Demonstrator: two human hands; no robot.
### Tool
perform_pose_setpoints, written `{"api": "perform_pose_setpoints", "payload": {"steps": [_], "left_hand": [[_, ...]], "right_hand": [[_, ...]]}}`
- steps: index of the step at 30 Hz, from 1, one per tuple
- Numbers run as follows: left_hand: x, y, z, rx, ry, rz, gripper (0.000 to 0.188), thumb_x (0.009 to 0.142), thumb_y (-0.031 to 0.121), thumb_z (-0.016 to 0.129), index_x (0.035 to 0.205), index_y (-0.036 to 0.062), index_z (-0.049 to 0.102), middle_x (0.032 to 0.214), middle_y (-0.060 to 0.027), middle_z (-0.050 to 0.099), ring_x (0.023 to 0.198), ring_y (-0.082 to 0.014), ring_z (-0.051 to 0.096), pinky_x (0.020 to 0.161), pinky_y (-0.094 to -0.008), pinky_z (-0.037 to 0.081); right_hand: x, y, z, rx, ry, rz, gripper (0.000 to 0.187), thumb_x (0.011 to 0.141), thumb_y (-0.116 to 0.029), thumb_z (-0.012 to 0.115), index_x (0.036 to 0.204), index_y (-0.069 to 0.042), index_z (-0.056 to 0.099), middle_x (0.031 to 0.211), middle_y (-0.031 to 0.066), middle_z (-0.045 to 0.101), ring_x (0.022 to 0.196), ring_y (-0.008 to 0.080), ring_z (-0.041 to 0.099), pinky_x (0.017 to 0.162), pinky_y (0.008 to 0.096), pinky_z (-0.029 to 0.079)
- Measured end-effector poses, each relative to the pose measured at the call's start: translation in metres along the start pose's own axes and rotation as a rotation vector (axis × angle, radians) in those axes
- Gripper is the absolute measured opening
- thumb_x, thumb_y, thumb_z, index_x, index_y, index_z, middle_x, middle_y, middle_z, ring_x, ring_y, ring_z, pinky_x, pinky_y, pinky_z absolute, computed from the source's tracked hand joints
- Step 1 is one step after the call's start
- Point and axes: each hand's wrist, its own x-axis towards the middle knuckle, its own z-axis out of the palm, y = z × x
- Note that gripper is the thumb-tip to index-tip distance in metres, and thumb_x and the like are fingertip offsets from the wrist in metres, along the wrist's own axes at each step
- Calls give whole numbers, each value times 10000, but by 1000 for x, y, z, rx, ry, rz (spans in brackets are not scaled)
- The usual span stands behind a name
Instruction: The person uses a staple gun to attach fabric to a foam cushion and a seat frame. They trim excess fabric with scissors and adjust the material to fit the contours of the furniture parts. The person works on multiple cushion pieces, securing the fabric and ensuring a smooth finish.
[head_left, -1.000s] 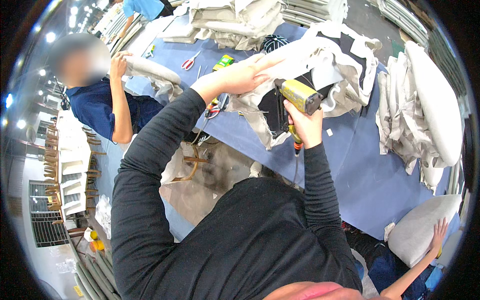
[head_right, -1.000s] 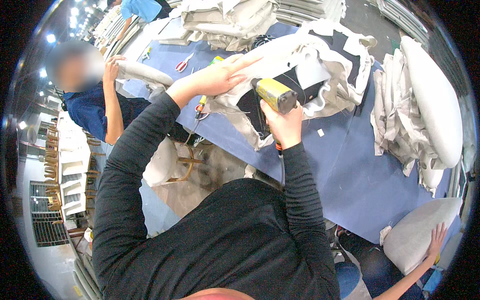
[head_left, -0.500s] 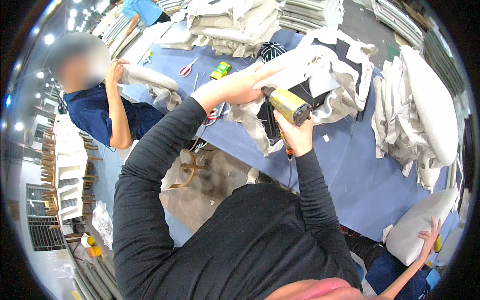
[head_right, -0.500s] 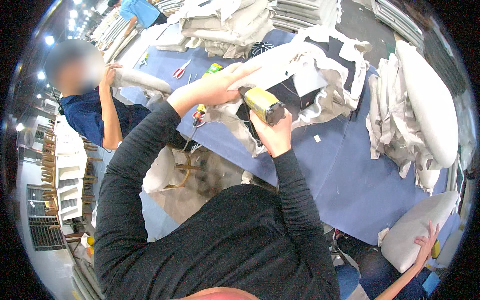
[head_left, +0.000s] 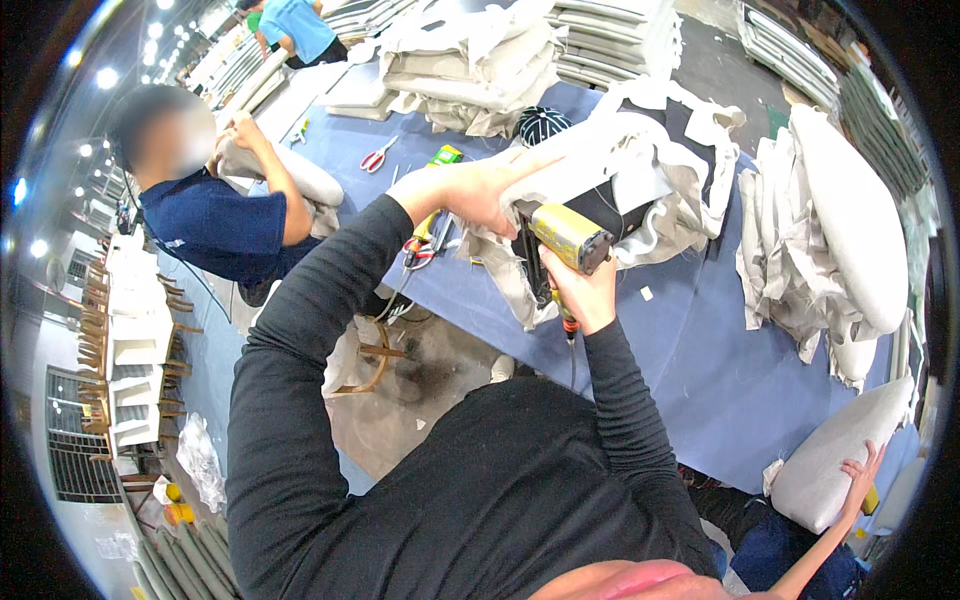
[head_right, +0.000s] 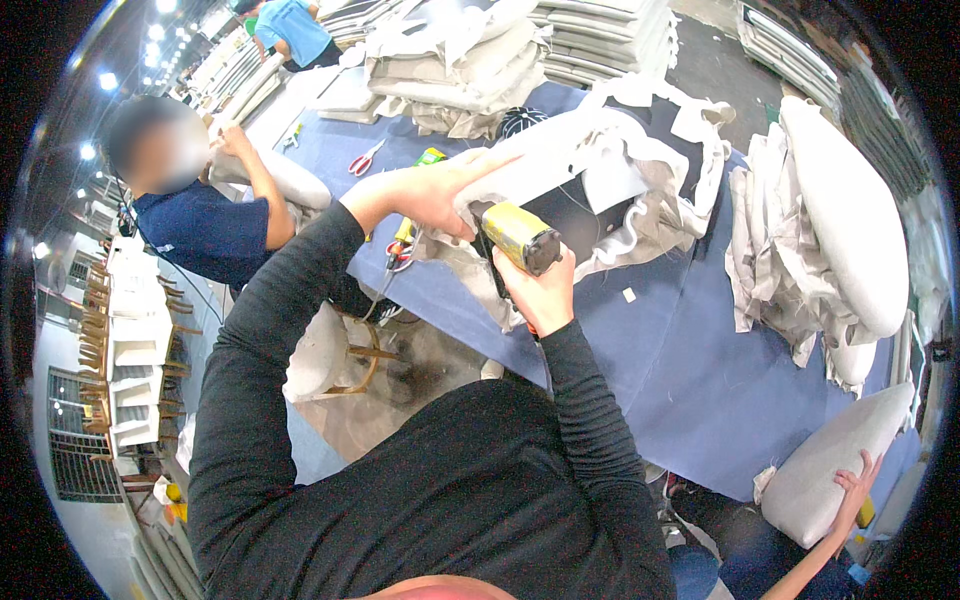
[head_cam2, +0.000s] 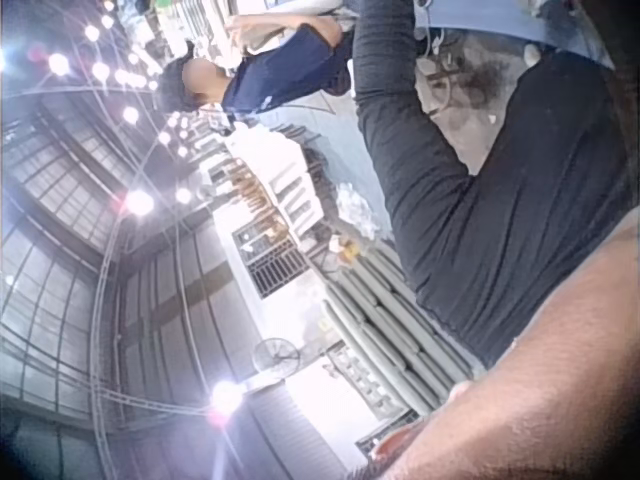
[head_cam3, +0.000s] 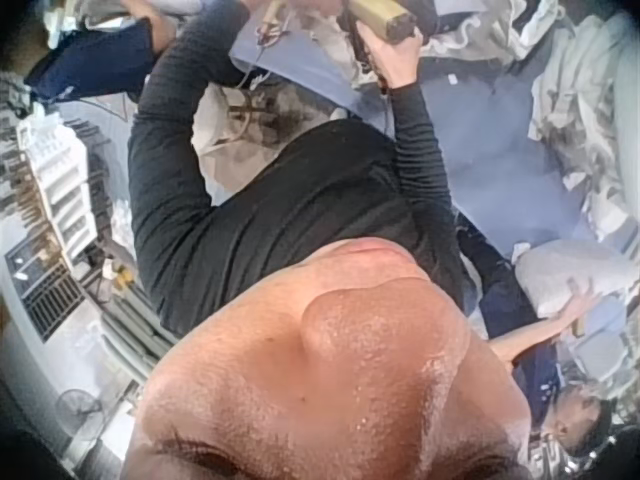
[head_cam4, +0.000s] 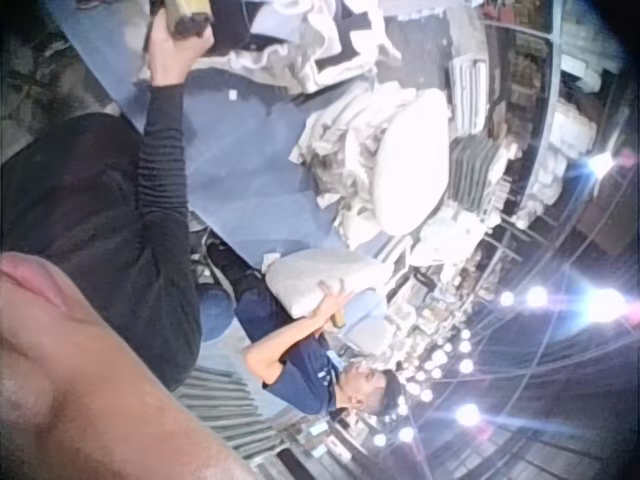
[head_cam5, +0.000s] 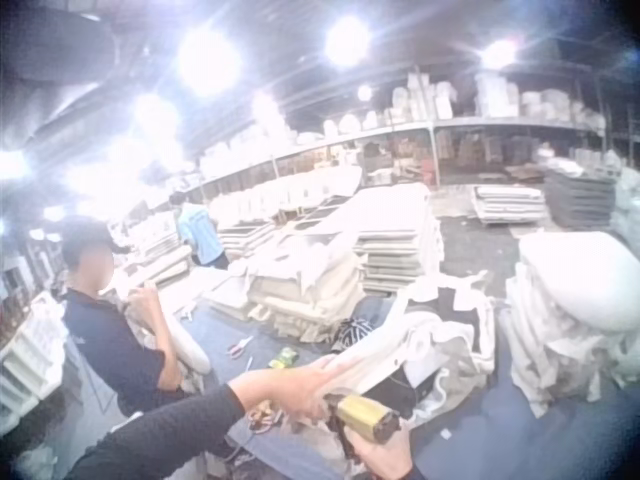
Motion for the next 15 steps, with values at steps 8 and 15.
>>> {"api": "perform_pose_setpoints", "payload": {"steps": [8, 15], "left_hand": [[5, -10, -4, 61, -35, 106, 1394, 706, 137, 945, 1783, 202, 61, 1733, -274, 290, 1604, -461, 313, 1319, -512, 320], [6, -8, -2, 22, -34, 84, 1422, 685, 133, 973, 1782, 208, 70, 1713, -284, 311, 1585, -465, 341, 1306, -507, 342]], "right_hand": [[-7, -3, 8, -12, -3, -126, 382, 867, -67, 826, 1227, 48, 764, 1098, 142, 835, 987, 188, 801, 902, 336, 610], [-7, -1, 13, -73, -4, -161, 400, 853, -75, 817, 1232, 37, 752, 1113, 178, 825, 1011, 228, 810, 913, 350, 609]]}}
